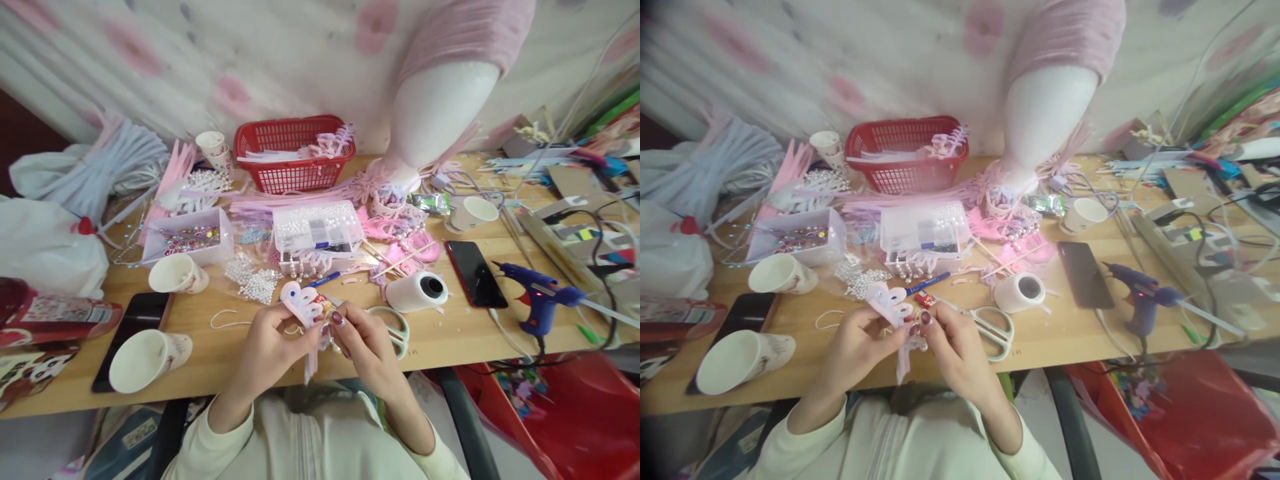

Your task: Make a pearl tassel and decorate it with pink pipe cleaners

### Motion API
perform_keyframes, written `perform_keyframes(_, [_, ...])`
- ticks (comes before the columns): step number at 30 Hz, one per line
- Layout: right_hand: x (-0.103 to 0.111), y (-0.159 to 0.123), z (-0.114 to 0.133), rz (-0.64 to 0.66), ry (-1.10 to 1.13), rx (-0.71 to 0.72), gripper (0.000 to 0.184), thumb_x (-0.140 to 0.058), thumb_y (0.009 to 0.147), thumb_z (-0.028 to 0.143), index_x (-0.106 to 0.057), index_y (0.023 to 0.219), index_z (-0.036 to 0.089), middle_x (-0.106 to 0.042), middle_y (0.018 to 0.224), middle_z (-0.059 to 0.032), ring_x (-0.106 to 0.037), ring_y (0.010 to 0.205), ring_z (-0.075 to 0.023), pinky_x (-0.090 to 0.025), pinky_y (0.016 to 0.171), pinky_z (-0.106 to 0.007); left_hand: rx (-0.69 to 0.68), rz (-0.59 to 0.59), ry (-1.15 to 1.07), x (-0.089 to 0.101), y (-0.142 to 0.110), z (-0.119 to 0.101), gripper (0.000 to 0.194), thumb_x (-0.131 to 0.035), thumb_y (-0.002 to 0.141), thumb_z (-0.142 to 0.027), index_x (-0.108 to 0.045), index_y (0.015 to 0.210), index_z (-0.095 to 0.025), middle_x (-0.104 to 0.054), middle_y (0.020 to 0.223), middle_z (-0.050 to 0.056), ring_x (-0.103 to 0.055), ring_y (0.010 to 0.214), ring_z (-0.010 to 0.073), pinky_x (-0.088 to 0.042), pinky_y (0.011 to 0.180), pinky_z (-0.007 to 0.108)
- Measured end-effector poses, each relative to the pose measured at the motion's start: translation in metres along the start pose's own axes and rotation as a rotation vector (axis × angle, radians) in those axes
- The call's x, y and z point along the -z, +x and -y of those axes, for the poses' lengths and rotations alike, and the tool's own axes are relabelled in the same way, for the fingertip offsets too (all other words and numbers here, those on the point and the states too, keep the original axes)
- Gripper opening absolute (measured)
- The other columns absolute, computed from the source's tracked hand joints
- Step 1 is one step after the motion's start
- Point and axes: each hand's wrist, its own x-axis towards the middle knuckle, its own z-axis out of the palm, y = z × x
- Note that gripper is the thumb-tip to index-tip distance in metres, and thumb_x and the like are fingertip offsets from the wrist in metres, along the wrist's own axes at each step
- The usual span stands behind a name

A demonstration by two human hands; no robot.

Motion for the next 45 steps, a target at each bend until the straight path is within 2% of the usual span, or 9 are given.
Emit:
perform_keyframes(4, [-0.003,0.001,0.003,-0.010,-0.100,0.027,0.038,-0.043,0.110,0.039,-0.046,0.076,0.023,-0.045,0.060,0.0057,-0.039,0.053,-0.0123,-0.032,0.056,-0.027,-0.170,-0.041,0.233,0.007,-0.001,-0.001,0.010,-0.072,0.083,-0.022,-0.078,0.075,-0.021,-0.083,0.087,0.004,-0.076,0.083,0.0225,-0.057,0.081,0.033])
perform_keyframes(8, [-0.002,0.000,0.009,0.013,-0.346,0.145,0.024,-0.044,0.108,0.027,-0.050,0.085,0.024,-0.051,0.062,0.0051,-0.044,0.053,-0.0128,-0.034,0.056,-0.027,-0.156,0.038,0.235,0.011,-0.001,-0.004,0.016,-0.066,0.089,-0.024,-0.074,0.075,-0.021,-0.083,0.090,0.003,-0.075,0.089,0.0218,-0.056,0.084,0.031])
perform_keyframes(14, [-0.002,-0.003,0.012,-0.145,-0.654,0.352,0.013,-0.052,0.102,0.018,-0.063,0.099,0.023,-0.067,0.068,-0.0015,-0.058,0.057,-0.0178,-0.038,0.056,-0.029,-0.099,0.123,0.129,0.017,-0.004,-0.004,0.018,-0.064,0.093,-0.028,-0.073,0.079,-0.021,-0.081,0.096,0.004,-0.073,0.097,0.0225,-0.054,0.094,0.033])
perform_keyframes(18, [-0.005,-0.004,0.006,-0.136,-0.339,0.248,0.015,-0.054,0.104,0.024,-0.068,0.098,0.024,-0.070,0.070,-0.0025,-0.062,0.057,-0.0174,-0.045,0.055,-0.029,0.058,0.321,-0.237,0.016,-0.002,-0.002,0.020,-0.069,0.091,-0.037,-0.078,0.087,-0.020,-0.080,0.094,0.005,-0.074,0.095,0.0248,-0.059,0.089,0.036])
perform_keyframes(21, [-0.008,-0.002,0.004,-0.113,-0.066,0.097,0.021,-0.058,0.105,0.036,-0.067,0.091,0.023,-0.063,0.061,0.0007,-0.054,0.050,-0.0144,-0.039,0.049,-0.026,0.118,0.385,-0.404,0.015,-0.001,0.002,0.027,-0.070,0.091,-0.045,-0.079,0.086,-0.020,-0.079,0.091,0.005,-0.075,0.090,0.0246,-0.061,0.083,0.036])
perform_keyframes(32, [-0.012,0.012,0.016,-0.064,0.235,-0.157,0.044,-0.070,0.092,0.060,-0.059,0.075,0.021,-0.040,0.048,0.0090,-0.029,0.043,-0.0087,-0.030,0.044,-0.024,-0.178,0.153,0.169,0.024,0.000,0.006,0.024,-0.060,0.099,-0.032,-0.077,0.085,-0.023,-0.077,0.087,0.002,-0.071,0.092,0.0220,-0.055,0.091,0.033])
perform_keyframes(37, [-0.011,0.015,0.010,-0.058,0.262,-0.217,0.047,-0.071,0.089,0.063,-0.059,0.074,0.020,-0.039,0.047,0.0093,-0.028,0.043,-0.0080,-0.025,0.044,-0.024,-0.254,0.109,0.223,0.022,0.002,0.006,0.018,-0.060,0.099,-0.028,-0.075,0.090,-0.023,-0.076,0.104,0.003,-0.069,0.104,0.0214,-0.051,0.096,0.031])
perform_keyframes(41, [-0.009,0.015,0.002,-0.039,0.274,-0.241,0.048,-0.070,0.089,0.064,-0.058,0.073,0.020,-0.038,0.046,0.0096,-0.027,0.042,-0.0075,-0.022,0.044,-0.024,-0.233,0.097,0.247,0.021,0.002,0.005,0.019,-0.058,0.101,-0.027,-0.075,0.093,-0.023,-0.074,0.098,0.003,-0.068,0.096,0.0203,-0.052,0.091,0.031])
perform_keyframes(45, [-0.009,0.015,-0.001,-0.051,0.351,-0.251,0.045,-0.072,0.089,0.060,-0.060,0.075,0.020,-0.037,0.046,0.0100,-0.025,0.043,-0.0072,-0.021,0.044,-0.024,-0.203,0.126,0.189,0.018,0.004,0.004,0.020,-0.059,0.099,-0.027,-0.073,0.085,-0.023,-0.076,0.102,0.004,-0.069,0.105,0.0231,-0.052,0.097,0.034])
